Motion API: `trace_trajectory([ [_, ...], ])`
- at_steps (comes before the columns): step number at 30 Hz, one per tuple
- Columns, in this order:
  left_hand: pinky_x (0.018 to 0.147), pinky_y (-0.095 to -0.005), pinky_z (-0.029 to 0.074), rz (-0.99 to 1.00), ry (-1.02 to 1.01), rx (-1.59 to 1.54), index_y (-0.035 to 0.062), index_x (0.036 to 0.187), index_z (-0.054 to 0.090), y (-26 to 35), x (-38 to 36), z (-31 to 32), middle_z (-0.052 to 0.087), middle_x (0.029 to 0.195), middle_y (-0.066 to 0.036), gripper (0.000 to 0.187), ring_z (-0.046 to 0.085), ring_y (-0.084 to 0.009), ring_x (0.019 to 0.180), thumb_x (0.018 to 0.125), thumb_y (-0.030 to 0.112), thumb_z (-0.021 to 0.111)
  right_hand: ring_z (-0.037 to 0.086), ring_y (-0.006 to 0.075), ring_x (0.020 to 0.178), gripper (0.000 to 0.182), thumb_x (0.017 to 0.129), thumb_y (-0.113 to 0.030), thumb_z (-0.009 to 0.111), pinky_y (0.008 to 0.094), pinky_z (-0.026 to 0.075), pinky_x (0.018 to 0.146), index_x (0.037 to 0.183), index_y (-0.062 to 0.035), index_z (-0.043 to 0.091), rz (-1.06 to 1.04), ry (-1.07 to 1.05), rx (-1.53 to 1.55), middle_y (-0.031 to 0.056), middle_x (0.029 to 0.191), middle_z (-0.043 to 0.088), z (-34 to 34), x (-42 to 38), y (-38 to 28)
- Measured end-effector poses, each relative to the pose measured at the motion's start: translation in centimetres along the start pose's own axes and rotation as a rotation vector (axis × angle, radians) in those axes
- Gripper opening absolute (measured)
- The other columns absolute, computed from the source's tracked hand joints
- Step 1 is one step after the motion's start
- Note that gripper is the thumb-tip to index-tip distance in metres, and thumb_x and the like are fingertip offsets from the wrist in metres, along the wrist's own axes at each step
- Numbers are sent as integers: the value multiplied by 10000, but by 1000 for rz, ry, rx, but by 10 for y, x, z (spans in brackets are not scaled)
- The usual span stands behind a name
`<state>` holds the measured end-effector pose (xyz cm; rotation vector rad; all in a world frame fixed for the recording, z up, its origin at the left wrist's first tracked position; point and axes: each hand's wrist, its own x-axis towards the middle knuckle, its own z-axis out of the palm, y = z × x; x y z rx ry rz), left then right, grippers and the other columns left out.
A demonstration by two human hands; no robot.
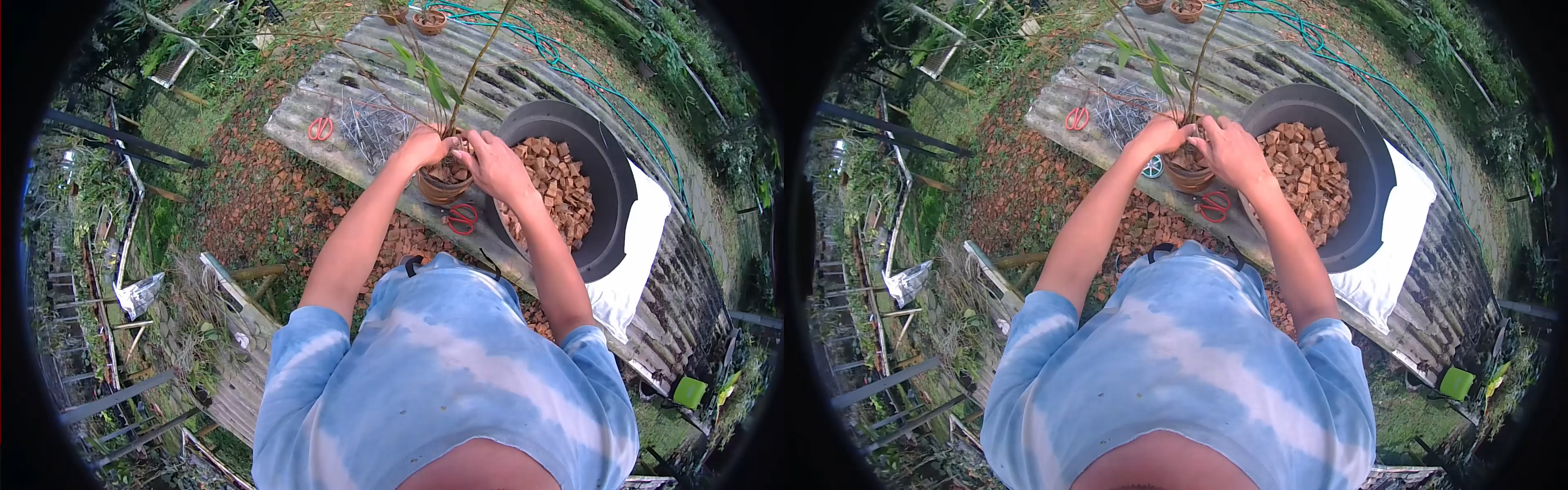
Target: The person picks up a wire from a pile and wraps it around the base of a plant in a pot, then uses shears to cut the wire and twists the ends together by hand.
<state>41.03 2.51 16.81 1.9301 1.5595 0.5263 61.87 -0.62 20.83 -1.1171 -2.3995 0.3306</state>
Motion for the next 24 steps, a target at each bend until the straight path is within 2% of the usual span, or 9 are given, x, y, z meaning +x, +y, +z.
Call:
trace_trajectory([
  [3,1001,-423,496,-42,-16,13,125,1263,700,-5,6,4,696,1230,-190,375,639,-382,1162,962,338,636,659,444,937,358,980,-329,653,534,517,765,1181,-40,588,67,-45,189,234,997,682,-9,2,-2],
  [12,1002,-416,500,-72,-14,3,148,1253,712,-7,9,2,700,1239,-177,368,643,-375,1168,953,354,659,657,482,923,331,959,-252,690,510,502,753,1143,17,631,155,-202,368,273,919,696,-33,8,-6],
  [18,998,-421,502,-80,-19,22,148,1248,714,-4,6,-3,704,1229,-183,372,649,-373,1162,949,366,669,646,492,940,312,971,-220,673,506,499,779,1126,47,625,15,-123,328,298,946,684,-33,12,9],
  [21,999,-429,499,-57,-20,31,148,1242,717,-5,9,-2,703,1227,-192,385,647,-377,1165,946,391,672,695,373,886,366,988,-235,670,444,521,798,1182,73,633,106,-216,353,280,956,694,-47,18,3],
  [24,1002,-440,495,-57,-38,57,147,1243,716,-6,12,0,700,1227,-200,412,641,-384,1174,946,427,664,672,317,814,377,1012,-271,643,443,508,769,1180,67,638,91,-151,376,257,902,687,-28,18,15],
])
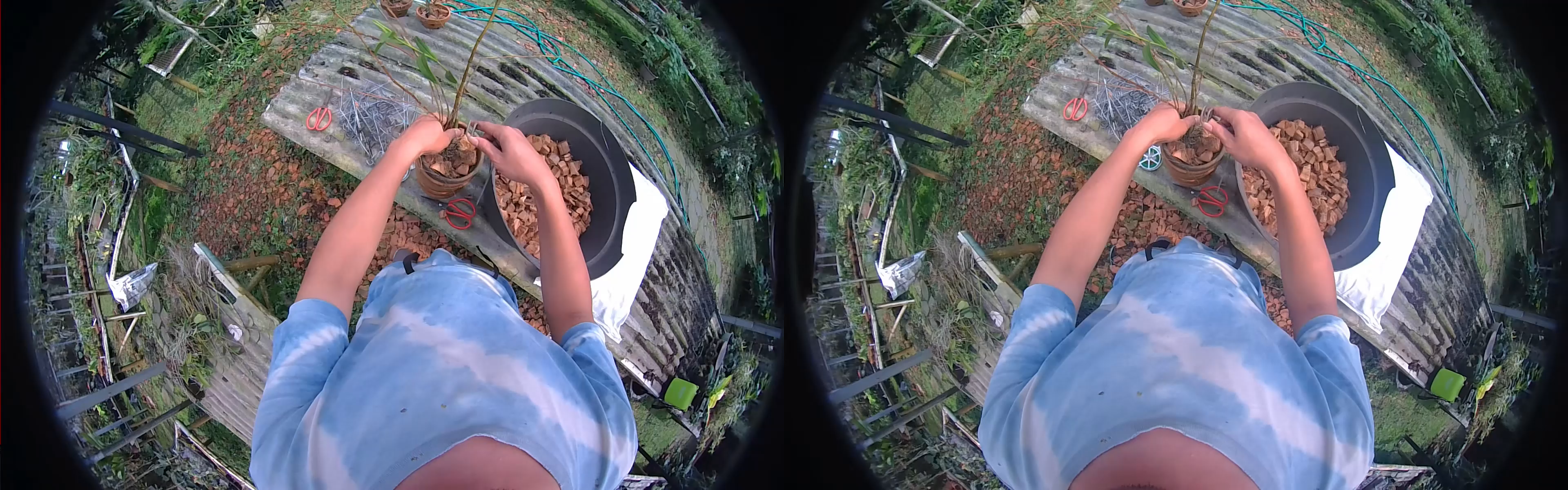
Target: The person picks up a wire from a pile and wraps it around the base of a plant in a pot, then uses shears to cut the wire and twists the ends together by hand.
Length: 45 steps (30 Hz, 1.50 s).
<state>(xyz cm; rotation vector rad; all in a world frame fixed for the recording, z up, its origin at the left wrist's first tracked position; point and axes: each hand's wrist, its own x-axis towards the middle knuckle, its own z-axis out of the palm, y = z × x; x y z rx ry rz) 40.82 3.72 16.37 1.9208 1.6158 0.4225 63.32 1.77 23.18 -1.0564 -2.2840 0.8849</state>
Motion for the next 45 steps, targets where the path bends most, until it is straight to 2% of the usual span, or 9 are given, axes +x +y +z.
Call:
trace_trajectory([
  [3,1002,-446,494,-20,-26,43,146,1243,716,-1,2,-1,699,1225,-204,434,635,-388,1180,947,455,650,586,262,724,384,1033,-311,615,435,480,710,1118,63,642,167,-102,4,199,790,634,9,0,11],
  [6,1001,-447,493,-21,-20,96,148,1239,719,-7,6,5,700,1220,-205,444,634,-391,1180,946,471,640,578,295,679,376,1029,-316,611,420,476,693,1012,57,654,162,-79,-15,198,736,638,13,-5,12],
  [9,1002,-448,491,-8,-5,98,149,1237,721,-16,13,14,698,1225,-206,447,632,-394,1180,947,478,632,598,211,692,374,1028,-332,615,397,478,683,1034,38,668,240,-128,116,140,749,661,20,-6,27],
  [15,1011,-444,488,-2,-2,46,141,1244,716,-11,7,7,690,1242,-215,460,627,-398,1189,947,482,632,606,150,695,457,1023,-302,639,331,501,651,1294,60,573,313,-31,304,96,798,685,46,-12,49],
  [21,1008,-437,491,5,12,60,141,1243,717,-16,10,12,693,1234,-217,470,631,-399,1182,945,496,642,634,136,650,504,1026,-237,629,308,514,582,1354,121,495,354,12,347,98,797,673,54,-22,51],
  [30,983,-439,503,-1,-13,42,141,1228,723,-3,4,2,706,1197,-215,459,651,-392,1146,936,489,653,714,178,714,549,1026,-167,606,288,612,596,1371,178,355,694,193,576,157,910,674,77,-39,33],
  [33,983,-440,502,1,-12,44,141,1227,724,-6,5,3,705,1198,-217,459,650,-395,1143,935,489,653,715,190,707,515,1032,-171,599,295,617,578,1343,166,366,733,305,591,165,938,665,86,-40,36],
  [36,984,-441,502,10,0,39,139,1227,723,-3,4,2,702,1200,-222,464,648,-398,1145,935,492,651,703,183,743,406,1059,-213,566,285,628,632,1261,106,416,788,398,802,155,1005,636,90,-37,35],
  [45,983,-437,505,-9,-66,29,107,1234,714,0,2,-6,688,1230,-234,516,646,-401,1154,935,523,649,679,170,706,339,1110,-255,434,310,622,655,1145,72,517,756,513,919,132,937,655,101,-40,40],
])
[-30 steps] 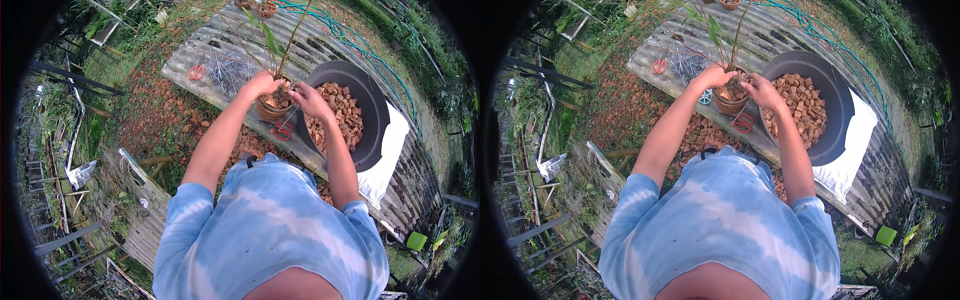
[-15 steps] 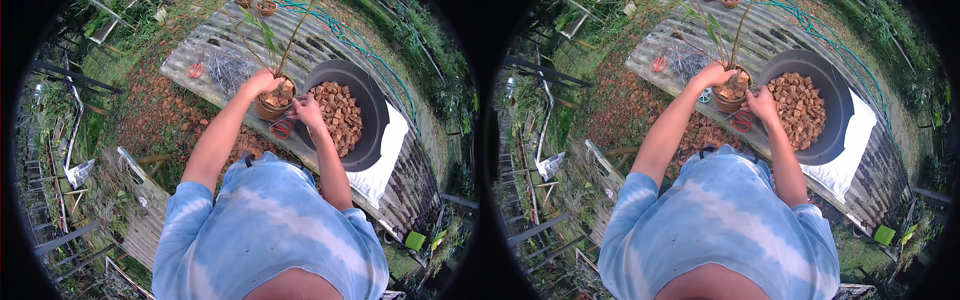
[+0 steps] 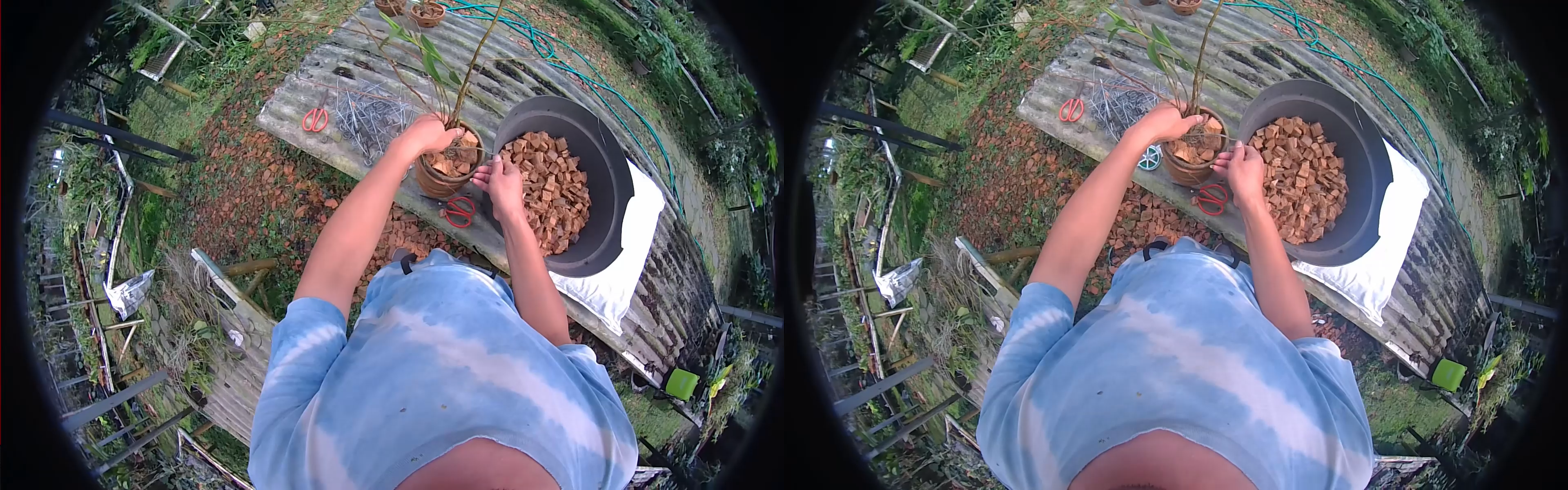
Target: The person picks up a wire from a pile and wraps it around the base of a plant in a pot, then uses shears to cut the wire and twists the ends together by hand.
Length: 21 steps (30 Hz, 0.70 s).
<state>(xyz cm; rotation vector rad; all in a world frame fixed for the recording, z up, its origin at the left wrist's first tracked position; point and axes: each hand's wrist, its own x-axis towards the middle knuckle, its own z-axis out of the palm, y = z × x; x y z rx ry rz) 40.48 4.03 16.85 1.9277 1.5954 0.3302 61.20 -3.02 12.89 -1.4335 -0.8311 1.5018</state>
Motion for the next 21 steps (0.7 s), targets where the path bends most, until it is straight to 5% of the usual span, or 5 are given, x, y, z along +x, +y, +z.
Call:
trace_trajectory([
  [6,1061,-428,463,-19,-40,-6,92,1256,704,0,2,-3,656,1299,-228,524,601,-384,1232,945,505,621,663,146,736,317,1114,-253,438,294,589,672,1129,44,550,-182,-86,-248,123,958,675,-7,-7,4],
  [9,1076,-426,455,-23,-61,0,93,1271,697,-1,4,-3,645,1319,-229,537,591,-386,1249,947,513,614,666,144,808,292,1117,-233,428,286,589,724,1148,34,542,-138,-50,81,123,981,678,-10,-14,10],
  [21,1049,-437,469,-34,-69,41,62,1283,676,-3,4,-10,646,1304,-260,700,599,-411,1240,928,654,563,680,171,862,304,1119,-236,423,294,592,765,1160,48,523,-275,88,141,151,1005,662,-16,-21,27],
])
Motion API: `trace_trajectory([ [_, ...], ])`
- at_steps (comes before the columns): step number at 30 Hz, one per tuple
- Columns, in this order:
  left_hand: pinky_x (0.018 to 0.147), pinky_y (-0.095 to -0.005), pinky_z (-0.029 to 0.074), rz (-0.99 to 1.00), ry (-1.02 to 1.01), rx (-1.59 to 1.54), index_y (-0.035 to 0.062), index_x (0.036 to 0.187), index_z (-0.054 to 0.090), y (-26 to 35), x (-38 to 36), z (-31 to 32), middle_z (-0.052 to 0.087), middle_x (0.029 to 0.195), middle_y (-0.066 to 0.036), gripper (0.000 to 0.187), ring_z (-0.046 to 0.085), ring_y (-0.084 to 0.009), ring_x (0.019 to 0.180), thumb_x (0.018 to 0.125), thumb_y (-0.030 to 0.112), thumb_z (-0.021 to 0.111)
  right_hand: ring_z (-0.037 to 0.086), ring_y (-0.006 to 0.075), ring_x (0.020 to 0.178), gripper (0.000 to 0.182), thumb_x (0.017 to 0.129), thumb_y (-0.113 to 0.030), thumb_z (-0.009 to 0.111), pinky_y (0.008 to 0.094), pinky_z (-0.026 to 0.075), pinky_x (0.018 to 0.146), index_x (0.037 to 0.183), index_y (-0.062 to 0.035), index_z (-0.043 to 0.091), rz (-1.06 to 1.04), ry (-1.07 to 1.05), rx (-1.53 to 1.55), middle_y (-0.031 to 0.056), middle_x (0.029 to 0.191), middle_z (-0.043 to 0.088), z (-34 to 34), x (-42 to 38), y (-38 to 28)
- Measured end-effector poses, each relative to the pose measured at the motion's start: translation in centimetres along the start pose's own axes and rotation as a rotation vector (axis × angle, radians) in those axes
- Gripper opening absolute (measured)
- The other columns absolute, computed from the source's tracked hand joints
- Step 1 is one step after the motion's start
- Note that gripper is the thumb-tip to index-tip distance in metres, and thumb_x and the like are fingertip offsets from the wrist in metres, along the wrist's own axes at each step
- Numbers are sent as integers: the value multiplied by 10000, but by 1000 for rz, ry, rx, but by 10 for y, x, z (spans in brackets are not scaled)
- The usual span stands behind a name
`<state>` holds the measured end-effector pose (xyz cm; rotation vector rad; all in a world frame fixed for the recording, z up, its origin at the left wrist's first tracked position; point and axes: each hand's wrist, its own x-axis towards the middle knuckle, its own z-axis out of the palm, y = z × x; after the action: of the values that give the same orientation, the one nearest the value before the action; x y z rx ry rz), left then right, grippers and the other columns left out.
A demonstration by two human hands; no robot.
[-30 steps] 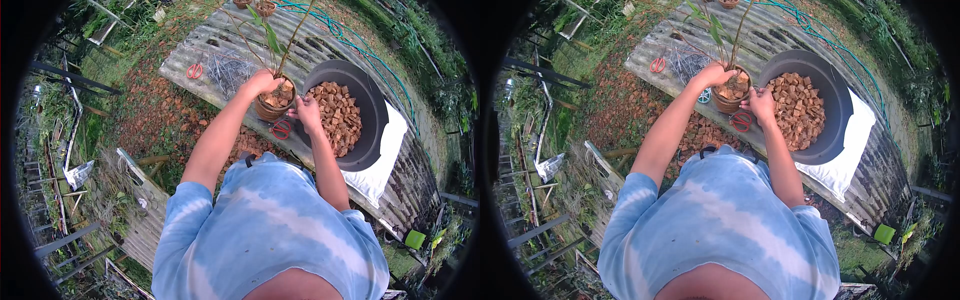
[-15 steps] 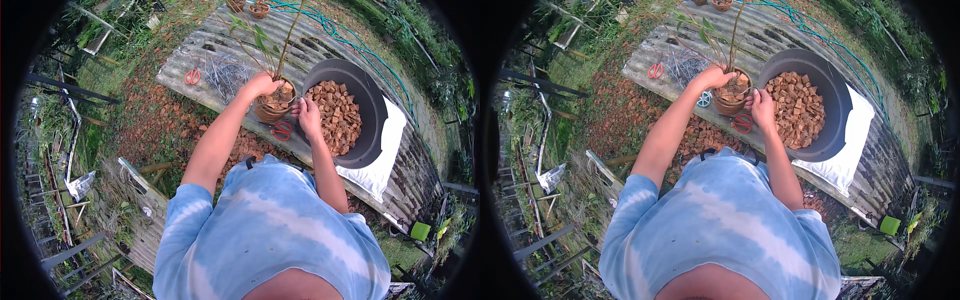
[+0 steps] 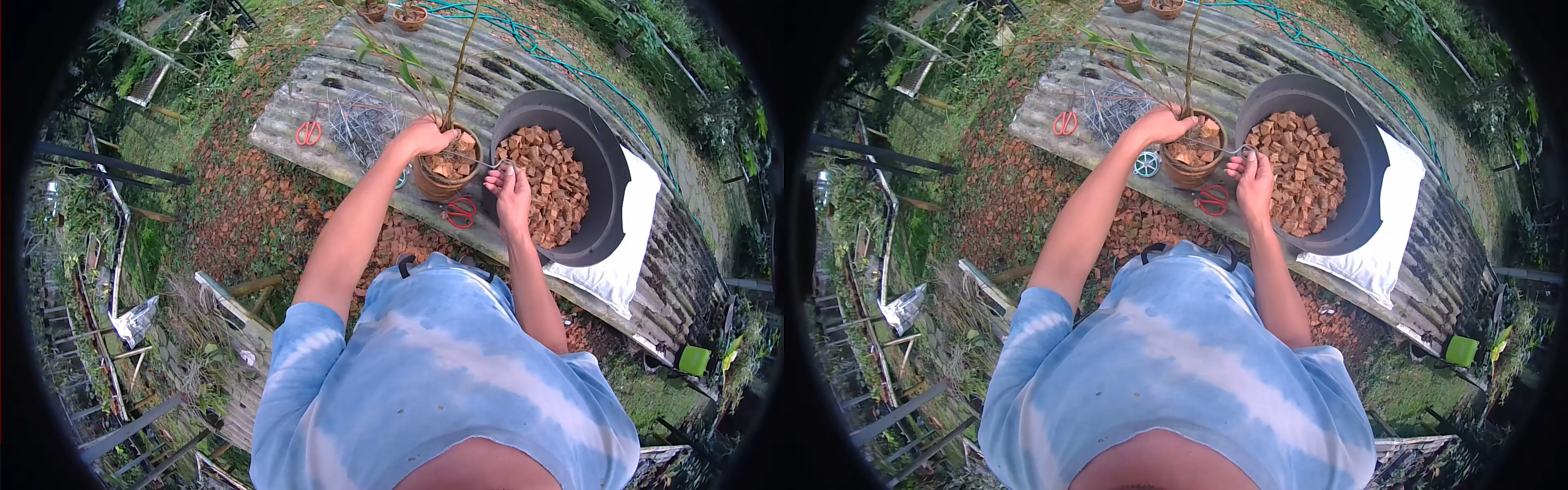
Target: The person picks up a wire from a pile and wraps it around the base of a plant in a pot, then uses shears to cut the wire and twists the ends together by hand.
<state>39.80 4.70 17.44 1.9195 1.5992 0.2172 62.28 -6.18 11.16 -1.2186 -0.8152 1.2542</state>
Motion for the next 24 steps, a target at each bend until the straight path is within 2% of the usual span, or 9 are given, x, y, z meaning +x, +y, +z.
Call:
trace_trajectory([
  [7,1029,-440,483,-27,21,13,100,1280,688,1,-3,-1,663,1284,-247,635,609,-398,1232,932,618,576,683,181,864,326,1121,-258,421,306,595,770,1150,48,528,-19,31,19,158,1009,665,-15,4,-5],
  [10,989,-433,506,-23,21,-50,117,1249,707,2,-6,-1,724,1158,-213,579,656,-371,1158,934,587,588,680,174,856,314,1122,-252,418,298,595,758,1136,41,530,2,37,62,144,986,665,-16,1,-6],
  [13,1049,-441,478,-88,-17,-100,86,1263,697,-4,-1,2,645,1327,-229,578,597,-383,1252,949,555,577,678,168,853,302,1122,-235,416,292,595,750,1139,43,531,-37,76,39,138,985,665,-26,5,-8],
  [17,1021,-451,492,-69,-34,-120,89,1248,705,11,-9,-5,670,1276,-234,558,616,-400,1217,935,538,596,679,163,839,280,1118,-208,425,287,597,744,1127,41,551,-71,19,-5,127,975,666,-10,3,-11],
  [22,999,-452,507,-110,-6,-105,77,1232,708,14,-13,-5,682,1242,-242,552,631,-405,1187,926,527,614,708,153,834,224,1096,-137,471,294,592,757,1092,59,581,-247,66,-149,137,952,717,20,-6,-7],
  [24,942,-435,525,-95,41,-79,49,1163,721,16,-15,-4,729,1053,-213,567,682,-374,1077,918,551,623,731,168,846,206,1081,-121,493,297,596,761,1088,57,597,-248,36,-199,137,948,724,26,-11,3],
])
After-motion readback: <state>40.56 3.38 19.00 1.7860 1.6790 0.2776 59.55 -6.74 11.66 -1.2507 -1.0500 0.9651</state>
